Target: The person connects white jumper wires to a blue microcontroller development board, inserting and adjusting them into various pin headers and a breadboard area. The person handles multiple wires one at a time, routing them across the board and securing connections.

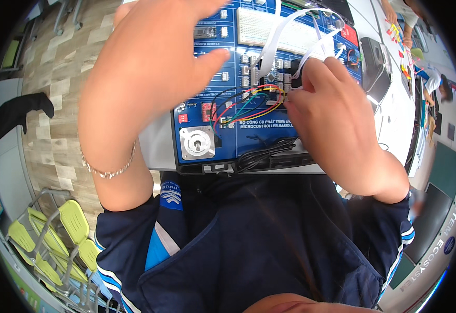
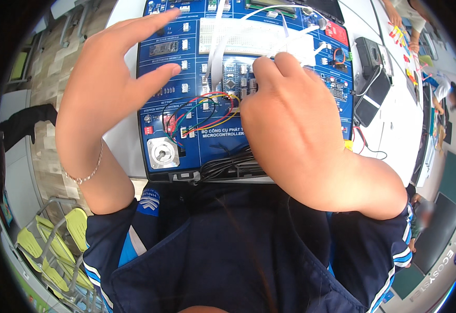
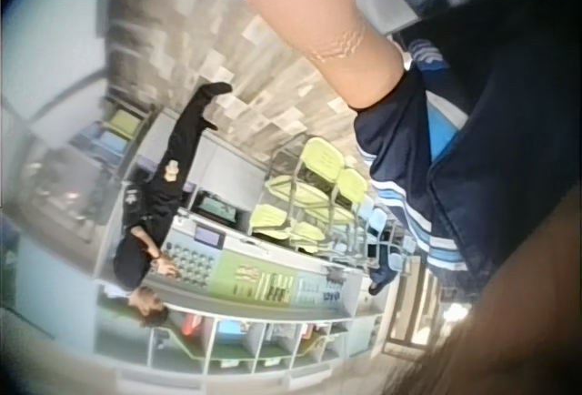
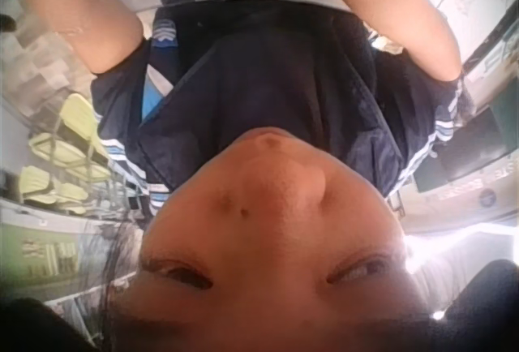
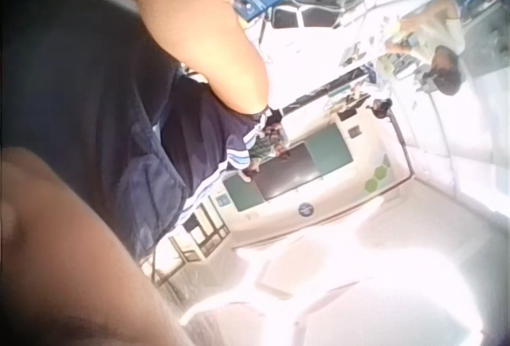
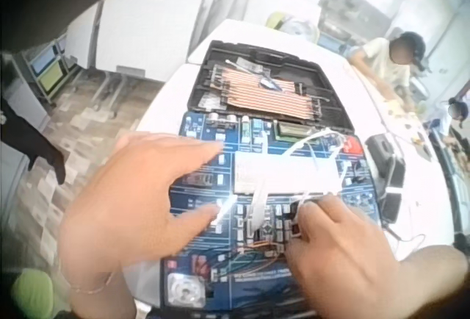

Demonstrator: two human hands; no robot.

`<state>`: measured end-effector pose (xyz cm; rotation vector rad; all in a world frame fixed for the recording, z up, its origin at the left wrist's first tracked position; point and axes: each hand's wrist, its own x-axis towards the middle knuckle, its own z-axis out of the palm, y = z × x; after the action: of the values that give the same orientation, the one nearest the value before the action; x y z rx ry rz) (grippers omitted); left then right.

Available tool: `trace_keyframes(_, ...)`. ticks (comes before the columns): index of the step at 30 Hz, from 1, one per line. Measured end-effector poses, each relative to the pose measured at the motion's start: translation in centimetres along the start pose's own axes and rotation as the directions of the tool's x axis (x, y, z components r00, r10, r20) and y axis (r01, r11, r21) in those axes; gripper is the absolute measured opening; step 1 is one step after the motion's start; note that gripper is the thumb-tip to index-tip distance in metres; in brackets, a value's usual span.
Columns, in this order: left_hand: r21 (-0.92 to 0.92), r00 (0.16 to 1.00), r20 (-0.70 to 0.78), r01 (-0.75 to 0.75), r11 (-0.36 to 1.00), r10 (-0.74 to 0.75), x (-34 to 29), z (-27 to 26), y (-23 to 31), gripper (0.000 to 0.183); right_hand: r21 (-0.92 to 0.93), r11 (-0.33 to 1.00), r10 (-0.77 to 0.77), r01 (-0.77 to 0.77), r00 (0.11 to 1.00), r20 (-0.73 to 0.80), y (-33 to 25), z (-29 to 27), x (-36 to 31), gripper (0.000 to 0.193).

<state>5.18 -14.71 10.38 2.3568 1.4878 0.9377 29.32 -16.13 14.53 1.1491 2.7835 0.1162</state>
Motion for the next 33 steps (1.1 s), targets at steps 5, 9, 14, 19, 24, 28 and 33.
trace_keyframes(5, -0.324, 0.981, 0.079, -0.142, 0.935, 0.177, 0.2, 1.4, 3.9, 0.014, 0.237, 0.971, 0.062, -0.037, 0.993, -0.096, 0.8, 0.9, -1.0, 0.012)
trace_keyframes(9, -0.195, 0.987, 0.088, -0.113, 0.974, 0.132, -0.4, 3.6, 5.3, 0.016, 0.337, 0.940, 0.111, -0.058, 0.983, -0.143, 0.9, 1.4, -1.4, 0.019)
trace_keyframes(14, -0.109, 0.991, 0.066, -0.108, 0.988, 0.116, -0.5, 4.4, 5.6, 0.019, 0.462, 0.887, 0.072, 0.008, 0.985, -0.156, 1.9, 1.3, -1.4, 0.024)
trace_keyframes(19, -0.077, 0.991, 0.075, -0.109, 0.991, 0.115, -0.4, 4.7, 5.5, 0.011, 0.534, 0.844, 0.056, 0.047, 0.983, -0.174, 3.0, 0.6, -1.6, 0.025)
trace_keyframes(24, -0.065, 0.990, 0.059, -0.122, 0.990, 0.126, -0.4, 5.1, 5.5, 0.007, 0.573, 0.819, 0.066, 0.042, 0.984, -0.167, 4.8, 0.9, -1.5, 0.026)
trace_keyframes(28, -0.058, 0.990, 0.066, -0.124, 0.991, 0.127, -0.3, 5.2, 5.4, 0.006, 0.530, 0.819, -0.096, 0.218, 0.964, -0.247, 6.6, 0.8, -1.6, 0.027)
trace_keyframes(33, -0.040, 0.990, 0.067, -0.125, 0.991, 0.128, 0.1, 5.3, 5.4, 0.004, 0.329, 0.901, -0.122, 0.281, 0.894, -0.430, 9.0, 2.3, -1.9, 0.027)
